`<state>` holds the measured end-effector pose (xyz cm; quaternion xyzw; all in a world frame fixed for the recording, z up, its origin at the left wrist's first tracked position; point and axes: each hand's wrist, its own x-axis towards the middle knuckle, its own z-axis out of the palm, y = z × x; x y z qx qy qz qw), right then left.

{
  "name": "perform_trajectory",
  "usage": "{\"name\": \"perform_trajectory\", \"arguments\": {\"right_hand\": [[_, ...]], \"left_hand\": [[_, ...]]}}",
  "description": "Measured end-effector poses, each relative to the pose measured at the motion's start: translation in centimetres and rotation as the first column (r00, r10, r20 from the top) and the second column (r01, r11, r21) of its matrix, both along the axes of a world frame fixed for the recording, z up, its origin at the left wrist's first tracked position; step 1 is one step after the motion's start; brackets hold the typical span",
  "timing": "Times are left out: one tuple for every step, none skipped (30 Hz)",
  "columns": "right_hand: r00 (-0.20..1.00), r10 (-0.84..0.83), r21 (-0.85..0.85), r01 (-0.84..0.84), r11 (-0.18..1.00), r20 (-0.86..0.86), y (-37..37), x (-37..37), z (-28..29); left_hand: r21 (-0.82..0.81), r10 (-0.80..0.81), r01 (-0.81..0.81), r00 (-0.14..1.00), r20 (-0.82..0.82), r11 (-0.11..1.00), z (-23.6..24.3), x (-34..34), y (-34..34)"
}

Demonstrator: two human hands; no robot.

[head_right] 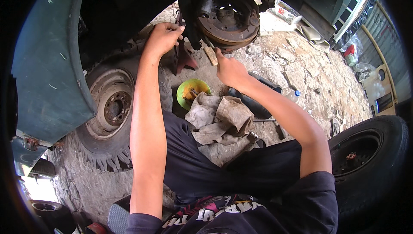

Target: The person is working on a vehicle's drum brake assembly. They use a tool to manipulate and remove springs, wipe the internal components with a cloth, and handle the brake shoe assembly by hand to remove it from the hub.

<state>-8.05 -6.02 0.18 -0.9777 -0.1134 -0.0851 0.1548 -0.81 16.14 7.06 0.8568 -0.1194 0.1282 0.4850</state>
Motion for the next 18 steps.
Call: {"name": "perform_trajectory", "arguments": {"right_hand": [[0.998, 0.006, 0.023, -0.007, 1.0, 0.062, 0.5, 0.8, -0.3], [0.993, 0.0, 0.042, -0.006, 0.999, 0.122, 0.7, 1.6, -0.8], [0.983, -0.006, 0.061, -0.005, 0.998, 0.182, 0.7, 2.4, -1.1], [0.985, -0.013, 0.066, 0.002, 0.998, 0.175, 1.5, 3.0, -0.9], [0.986, -0.024, 0.069, 0.012, 0.998, 0.168, 2.1, 3.3, -0.4], [0.986, -0.036, 0.071, 0.025, 0.997, 0.161, 2.4, 3.4, -0.2], [0.986, -0.046, 0.072, 0.035, 0.997, 0.158, 2.8, 3.3, -0.2], [0.986, -0.058, 0.071, 0.047, 0.996, 0.155, 3.2, 2.8, -0.4], [0.986, -0.07, 0.071, 0.06, 0.996, 0.151, 3.6, 2.0, -0.7], [0.986, -0.105, 0.096, 0.093, 0.991, 0.126, 4.5, 0.7, -0.4], [0.987, -0.115, 0.104, 0.104, 0.989, 0.112, 4.4, 0.4, -0.6], [0.988, -0.124, 0.112, 0.113, 0.987, 0.097, 4.1, 0.3, -1.0], [0.988, -0.133, 0.121, 0.123, 0.985, 0.077, 4.1, 0.2, -1.0], [0.988, -0.134, 0.15, 0.121, 0.981, 0.08, 4.2, 0.2, -0.5], [0.984, -0.122, 0.169, 0.1, 0.98, 0.127, 4.5, 0.8, -0.4], [0.978, -0.12, 0.192, 0.087, 0.978, 0.169, 4.6, 1.8, -0.5], [0.97, -0.12, 0.214, 0.074, 0.974, 0.21, 4.7, 2.8, -0.6], [0.965, -0.135, 0.201, 0.089, 0.975, 0.227, 4.8, 3.9, -0.5]], "left_hand": [[-0.002, -0.003, 0.003, 1.0, -0.001, 1.0, -0.3, 0.2, 0.1], [-0.015, -0.014, 0.014, 1.0, -0.005, 1.0, -0.2, 0.1, -0.3], [-0.028, -0.025, 0.025, 1.0, -0.01, 0.999, -0.1, 0.1, -0.6], [-0.033, -0.024, 0.023, 1.0, -0.015, 0.999, 0.0, -0.1, -0.5], [-0.045, -0.027, 0.026, 0.999, -0.023, 0.999, 0.3, -0.5, -0.6], [-0.057, -0.033, 0.031, 0.999, -0.032, 0.998, 0.5, -0.9, -0.7], [-0.067, -0.03, 0.028, 0.999, -0.034, 0.997, 0.7, -1.1, -0.3], [-0.082, -0.02, 0.017, 0.999, -0.043, 0.996, 0.8, -1.2, 0.0], [-0.097, -0.011, 0.006, 0.999, -0.052, 0.995, 0.8, -1.3, 0.3], [-0.112, 0.01, -0.016, 0.998, -0.055, 0.994, 0.9, -1.2, 1.1], [-0.113, 0.011, -0.017, 0.998, -0.059, 0.993, 1.0, -1.3, 1.3], [-0.113, 0.013, -0.02, 0.998, -0.062, 0.993, 1.0, -1.4, 1.5], [-0.113, 0.015, -0.023, 0.997, -0.071, 0.993, 0.8, -1.5, 1.7], [-0.124, 0.017, -0.026, 0.997, -0.074, 0.992, 0.7, -1.4, 1.7], [-0.127, 0.015, -0.023, 0.998, -0.069, 0.992, 0.8, -1.3, 1.9], [-0.125, 0.004, -0.013, 0.998, -0.068, 0.992, 0.7, -1.3, 1.7], [-0.123, -0.007, -0.001, 0.998, -0.067, 0.992, 0.7, -1.3, 1.5], [-0.114, -0.015, 0.007, 0.998, -0.067, 0.993, 0.7, -1.3, 1.3]]}}
